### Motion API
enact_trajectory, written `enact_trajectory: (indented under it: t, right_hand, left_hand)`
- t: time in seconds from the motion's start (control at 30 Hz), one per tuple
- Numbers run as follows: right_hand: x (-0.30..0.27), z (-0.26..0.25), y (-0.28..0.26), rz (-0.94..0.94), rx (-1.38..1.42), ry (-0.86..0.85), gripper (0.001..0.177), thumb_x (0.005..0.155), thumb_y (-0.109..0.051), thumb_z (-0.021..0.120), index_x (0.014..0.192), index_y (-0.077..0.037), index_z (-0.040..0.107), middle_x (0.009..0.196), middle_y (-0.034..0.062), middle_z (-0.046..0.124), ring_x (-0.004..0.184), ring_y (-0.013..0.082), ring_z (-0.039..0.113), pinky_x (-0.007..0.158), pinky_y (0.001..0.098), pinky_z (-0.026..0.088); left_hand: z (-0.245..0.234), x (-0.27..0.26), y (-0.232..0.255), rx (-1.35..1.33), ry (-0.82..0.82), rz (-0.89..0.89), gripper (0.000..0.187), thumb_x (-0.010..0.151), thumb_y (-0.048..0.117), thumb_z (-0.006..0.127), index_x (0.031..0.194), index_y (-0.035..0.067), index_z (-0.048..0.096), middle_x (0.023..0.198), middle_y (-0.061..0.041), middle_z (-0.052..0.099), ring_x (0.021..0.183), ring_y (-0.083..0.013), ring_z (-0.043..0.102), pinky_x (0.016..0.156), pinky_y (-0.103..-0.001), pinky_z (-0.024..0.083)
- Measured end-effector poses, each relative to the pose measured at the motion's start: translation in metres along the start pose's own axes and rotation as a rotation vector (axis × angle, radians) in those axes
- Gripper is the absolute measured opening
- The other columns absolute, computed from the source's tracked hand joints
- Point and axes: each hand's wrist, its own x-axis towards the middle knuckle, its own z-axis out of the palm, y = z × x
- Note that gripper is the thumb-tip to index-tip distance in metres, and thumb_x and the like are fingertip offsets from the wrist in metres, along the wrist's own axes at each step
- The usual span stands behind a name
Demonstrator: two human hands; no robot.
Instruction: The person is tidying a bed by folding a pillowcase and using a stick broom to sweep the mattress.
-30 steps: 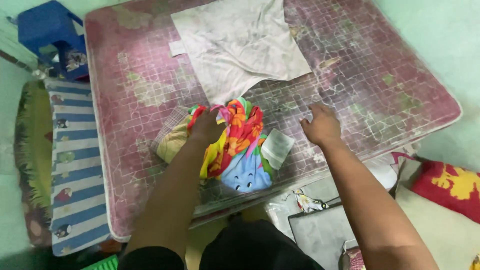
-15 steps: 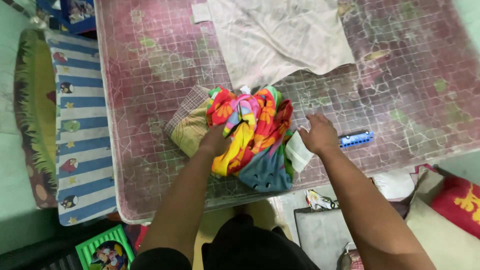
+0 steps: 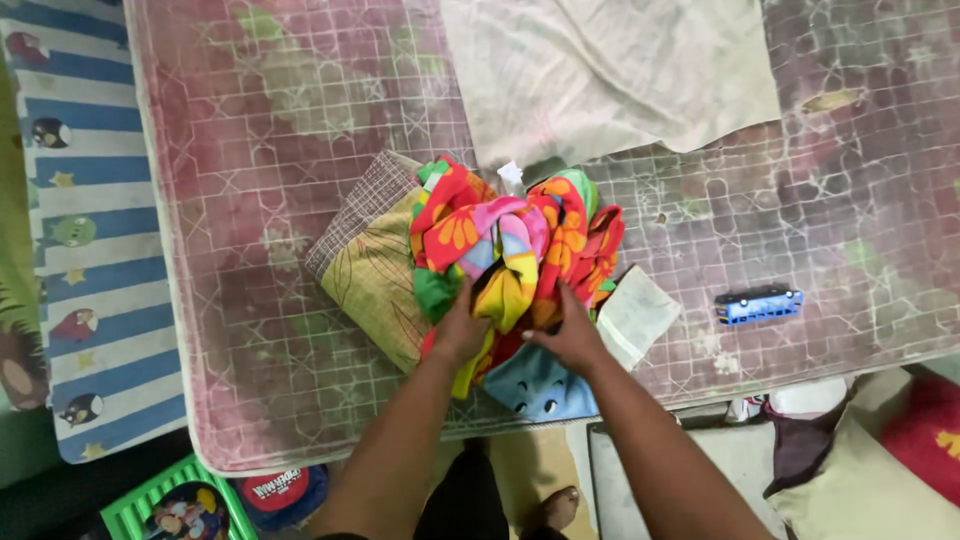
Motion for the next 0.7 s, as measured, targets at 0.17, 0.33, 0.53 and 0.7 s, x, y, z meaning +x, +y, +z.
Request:
enact_trajectory:
  t: [0.17,0.33,0.53,0.7]
  right_hand:
    - [0.007,0.054,0.007,-0.028,0.389,0.066,0.124,0.062,-0.019,0.093,0.155,-0.003,0.012,0.146,0.0196,0.044,0.132,0.0294,0.049,0.105,0.0378,0.044]
    - [0.016,0.042,-0.016,0.108,0.495,0.14,0.079,0.069,-0.003,0.079,0.143,-0.003,0.052,0.128,0.011,0.07,0.114,0.0209,0.069,0.096,0.0318,0.055]
    - [0.002,-0.016,-0.05,0.131,0.725,0.157,0.042,0.081,0.0,0.066,0.123,-0.002,0.068,0.105,0.003,0.077,0.093,0.0155,0.072,0.083,0.03,0.056]
    - [-0.034,-0.069,-0.061,0.053,0.974,0.014,0.041,0.077,0.006,0.061,0.117,0.002,0.071,0.1,0.0052,0.077,0.087,0.0164,0.072,0.08,0.0308,0.057]
  left_hand:
    - [0.072,0.044,-0.063,-0.525,-0.143,0.135,0.07,0.089,0.008,0.059,0.158,0.01,0.047,0.122,-0.017,0.068,0.104,-0.0305,0.06,0.086,-0.038,0.049]
    - [0.059,0.036,-0.039,-0.954,-0.26,0.287,0.047,0.095,0.005,0.055,0.141,0.004,0.061,0.129,-0.004,0.068,0.117,-0.0161,0.064,0.102,-0.03,0.05]
    - [0.02,0.013,-0.018,-0.433,0.046,0.494,0.044,0.099,0.012,0.057,0.142,0.003,0.063,0.138,-0.015,0.071,0.129,-0.0266,0.067,0.11,-0.035,0.05]
    - [-0.038,-0.059,0.057,0.158,0.327,0.465,0.109,0.064,0.009,0.084,0.155,0.004,0.024,0.16,-0.031,0.029,0.142,-0.0513,0.034,0.106,-0.051,0.035]
